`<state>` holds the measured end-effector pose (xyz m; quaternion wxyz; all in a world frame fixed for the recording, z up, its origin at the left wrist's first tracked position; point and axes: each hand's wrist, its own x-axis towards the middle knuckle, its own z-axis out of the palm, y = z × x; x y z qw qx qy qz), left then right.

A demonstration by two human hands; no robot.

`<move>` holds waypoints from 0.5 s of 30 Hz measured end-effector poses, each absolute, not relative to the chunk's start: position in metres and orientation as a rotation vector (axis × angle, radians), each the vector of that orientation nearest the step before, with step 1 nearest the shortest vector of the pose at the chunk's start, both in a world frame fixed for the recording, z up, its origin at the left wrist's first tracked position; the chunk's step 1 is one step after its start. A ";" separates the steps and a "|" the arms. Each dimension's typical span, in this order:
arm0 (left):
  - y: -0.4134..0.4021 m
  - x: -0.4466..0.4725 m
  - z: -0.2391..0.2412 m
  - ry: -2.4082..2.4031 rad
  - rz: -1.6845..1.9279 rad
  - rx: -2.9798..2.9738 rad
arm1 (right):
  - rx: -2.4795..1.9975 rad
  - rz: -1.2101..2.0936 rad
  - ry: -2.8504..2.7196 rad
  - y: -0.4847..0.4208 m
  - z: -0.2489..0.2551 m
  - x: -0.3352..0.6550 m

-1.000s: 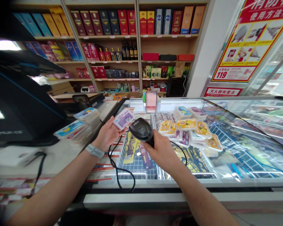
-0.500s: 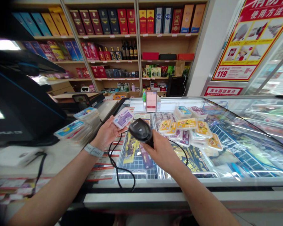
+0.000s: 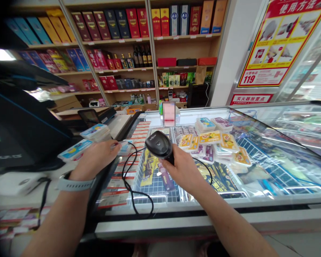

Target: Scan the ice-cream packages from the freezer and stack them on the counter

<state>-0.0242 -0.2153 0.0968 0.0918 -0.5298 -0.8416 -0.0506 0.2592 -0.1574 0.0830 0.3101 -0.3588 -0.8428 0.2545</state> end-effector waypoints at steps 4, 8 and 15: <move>-0.205 -0.031 0.081 -2.511 -0.076 -1.658 | -0.935 0.685 -2.224 -0.158 0.084 0.259; -0.193 -0.037 0.065 -2.480 -0.102 -1.653 | -0.933 0.674 -2.238 -0.158 0.084 0.259; -0.180 -0.035 0.046 -2.403 -0.101 -1.661 | -0.961 0.639 -2.259 -0.158 0.083 0.259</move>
